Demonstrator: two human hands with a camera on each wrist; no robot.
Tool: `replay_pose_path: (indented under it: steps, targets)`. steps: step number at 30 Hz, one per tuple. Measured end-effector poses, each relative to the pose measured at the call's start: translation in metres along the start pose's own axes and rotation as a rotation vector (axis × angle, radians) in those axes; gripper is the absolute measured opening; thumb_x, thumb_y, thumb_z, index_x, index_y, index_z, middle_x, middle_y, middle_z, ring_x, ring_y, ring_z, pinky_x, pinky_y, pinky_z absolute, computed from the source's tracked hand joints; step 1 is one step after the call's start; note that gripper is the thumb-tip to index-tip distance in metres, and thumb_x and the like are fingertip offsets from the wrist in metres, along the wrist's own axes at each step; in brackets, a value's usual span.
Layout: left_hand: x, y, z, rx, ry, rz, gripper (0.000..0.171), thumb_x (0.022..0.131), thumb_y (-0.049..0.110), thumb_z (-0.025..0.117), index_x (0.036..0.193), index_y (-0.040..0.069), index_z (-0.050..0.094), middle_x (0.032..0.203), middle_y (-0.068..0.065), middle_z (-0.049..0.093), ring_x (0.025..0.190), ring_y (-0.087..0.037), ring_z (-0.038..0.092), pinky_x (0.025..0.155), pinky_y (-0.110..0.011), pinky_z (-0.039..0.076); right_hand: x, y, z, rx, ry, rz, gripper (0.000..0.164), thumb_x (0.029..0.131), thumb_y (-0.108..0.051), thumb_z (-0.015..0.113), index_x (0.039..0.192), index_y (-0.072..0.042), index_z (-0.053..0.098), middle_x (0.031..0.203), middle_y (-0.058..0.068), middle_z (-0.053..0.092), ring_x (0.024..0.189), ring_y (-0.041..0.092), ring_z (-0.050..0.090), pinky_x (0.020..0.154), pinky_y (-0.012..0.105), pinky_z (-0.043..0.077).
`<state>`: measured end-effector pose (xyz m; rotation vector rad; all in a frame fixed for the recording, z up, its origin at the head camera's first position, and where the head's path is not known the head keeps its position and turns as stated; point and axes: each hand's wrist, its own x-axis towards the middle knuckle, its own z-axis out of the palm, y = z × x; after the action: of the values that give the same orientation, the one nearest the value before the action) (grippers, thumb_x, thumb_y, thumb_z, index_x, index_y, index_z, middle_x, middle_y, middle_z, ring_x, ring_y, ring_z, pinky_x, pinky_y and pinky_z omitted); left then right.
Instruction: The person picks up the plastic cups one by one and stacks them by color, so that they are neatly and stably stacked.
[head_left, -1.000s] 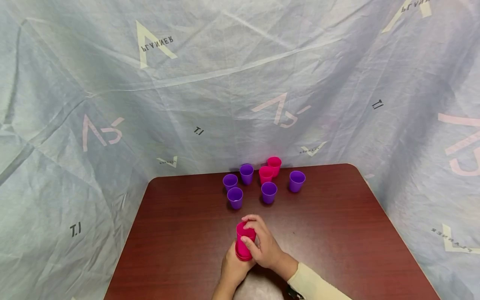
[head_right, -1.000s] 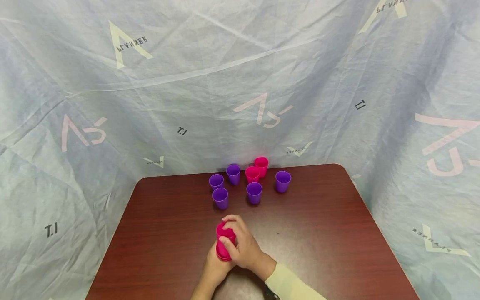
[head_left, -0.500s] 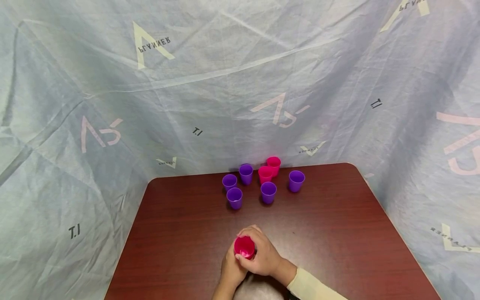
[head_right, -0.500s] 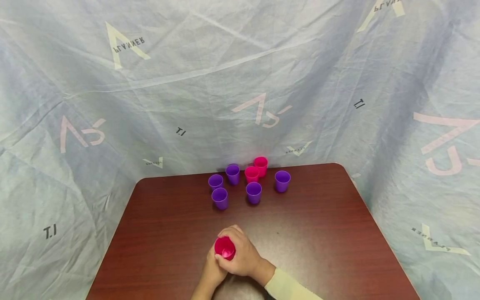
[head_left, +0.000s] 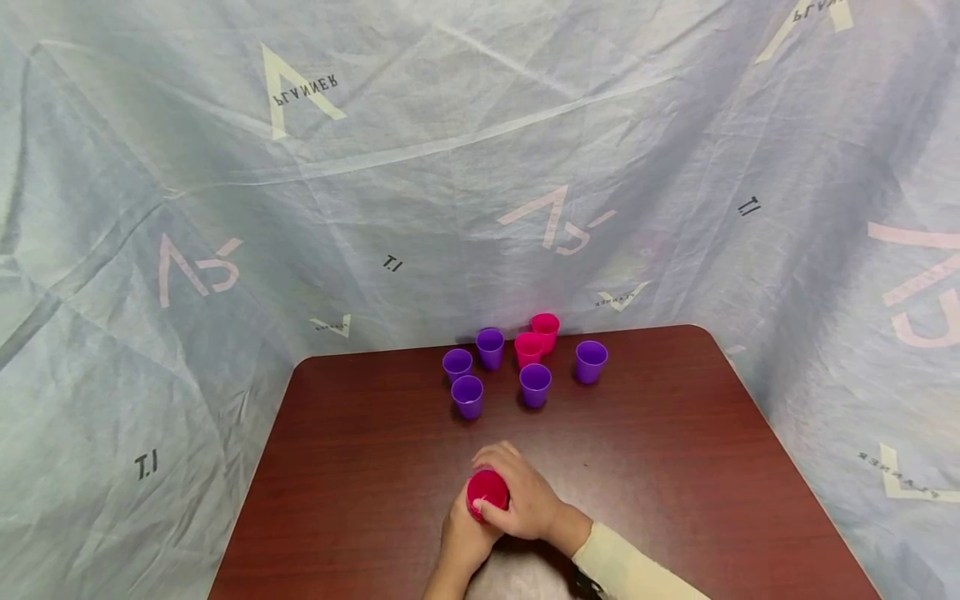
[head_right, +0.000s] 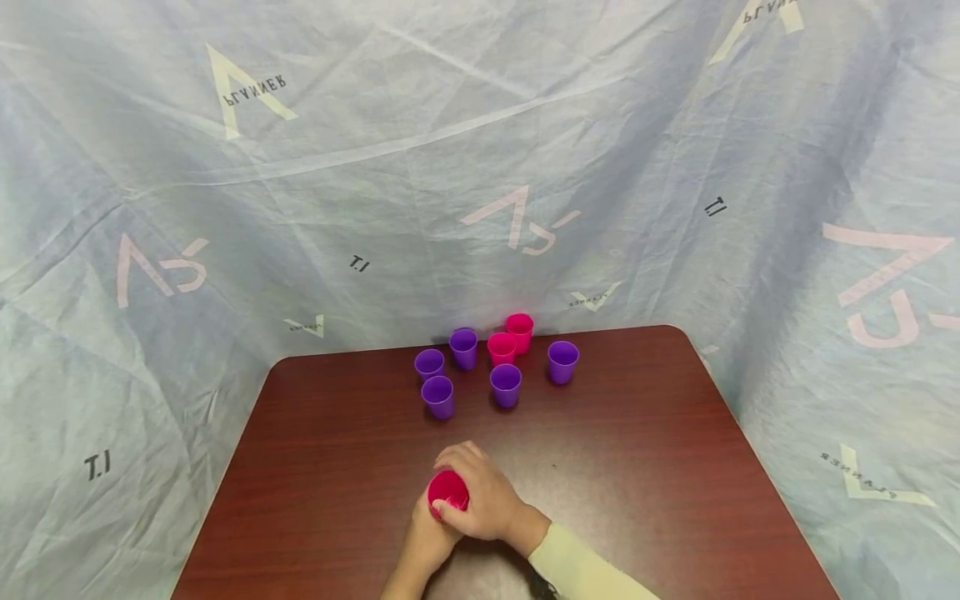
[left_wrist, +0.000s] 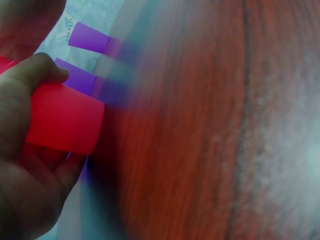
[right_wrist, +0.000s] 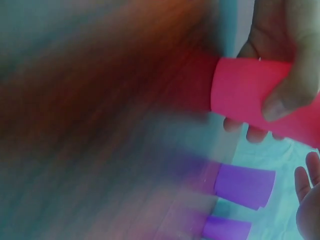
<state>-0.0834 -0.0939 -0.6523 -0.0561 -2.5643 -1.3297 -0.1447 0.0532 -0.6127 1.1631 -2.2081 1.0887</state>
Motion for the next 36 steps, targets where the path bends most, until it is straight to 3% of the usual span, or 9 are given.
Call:
replay_pose_path:
  steps: [6, 10, 15, 22, 29, 36]
  targets:
    - [0.001, 0.004, -0.002, -0.032, -0.061, -0.151, 0.064, 0.069, 0.028, 0.093, 0.125, 0.013, 0.068, 0.107, -0.002, 0.079, 0.099, -0.021, 0.075, 0.084, -0.037, 0.060, 0.003, 0.010, -0.004, -0.033, 0.011, 0.072, 0.028, 0.093, -0.024, 0.070, 0.119, -0.013, 0.065, 0.120, 0.004, 0.069, 0.114, 0.016, 0.062, 0.101, 0.035, 0.052]
    - [0.001, 0.005, -0.003, -0.050, -0.065, -0.198, 0.072, 0.068, 0.024, 0.093, 0.134, 0.010, 0.065, 0.114, -0.003, 0.078, 0.105, -0.021, 0.074, 0.090, -0.039, 0.060, 0.007, 0.015, -0.009, -0.048, 0.023, 0.135, 0.020, 0.098, -0.019, 0.066, 0.117, -0.013, 0.065, 0.118, 0.004, 0.069, 0.113, 0.018, 0.063, 0.100, 0.038, 0.053]
    - [0.001, 0.005, -0.003, -0.059, -0.062, -0.211, 0.080, 0.067, 0.023, 0.094, 0.139, 0.007, 0.063, 0.119, -0.006, 0.078, 0.111, -0.024, 0.073, 0.095, -0.043, 0.059, 0.015, 0.025, -0.017, -0.068, 0.050, 0.179, 0.019, 0.099, -0.017, 0.067, 0.116, -0.010, 0.066, 0.117, 0.003, 0.068, 0.111, 0.020, 0.063, 0.099, 0.040, 0.053]
    - [-0.001, 0.008, -0.001, -0.047, -0.039, -0.223, 0.079, 0.065, 0.027, 0.095, 0.136, 0.006, 0.065, 0.114, -0.007, 0.079, 0.106, -0.024, 0.075, 0.092, -0.042, 0.060, 0.033, 0.049, -0.032, -0.156, 0.079, 0.226, 0.026, 0.096, -0.017, 0.070, 0.119, -0.005, 0.067, 0.120, 0.008, 0.068, 0.115, 0.026, 0.063, 0.102, 0.043, 0.053]
    - [-0.003, 0.006, -0.001, -0.044, -0.024, -0.231, 0.076, 0.066, 0.028, 0.096, 0.133, 0.006, 0.067, 0.110, -0.005, 0.079, 0.103, -0.024, 0.075, 0.091, -0.040, 0.061, 0.054, 0.074, -0.047, -0.216, 0.067, 0.334, 0.028, 0.094, -0.016, 0.071, 0.119, -0.004, 0.068, 0.126, 0.014, 0.066, 0.125, 0.036, 0.058, 0.112, 0.050, 0.047]
    - [-0.004, 0.007, 0.001, -0.043, -0.019, -0.234, 0.079, 0.066, 0.027, 0.096, 0.136, 0.004, 0.065, 0.114, -0.007, 0.079, 0.107, -0.025, 0.075, 0.094, -0.041, 0.061, 0.069, 0.100, -0.060, -0.261, 0.075, 0.462, 0.033, 0.093, -0.019, 0.072, 0.122, -0.004, 0.068, 0.131, 0.020, 0.062, 0.129, 0.045, 0.052, 0.114, 0.059, 0.043]
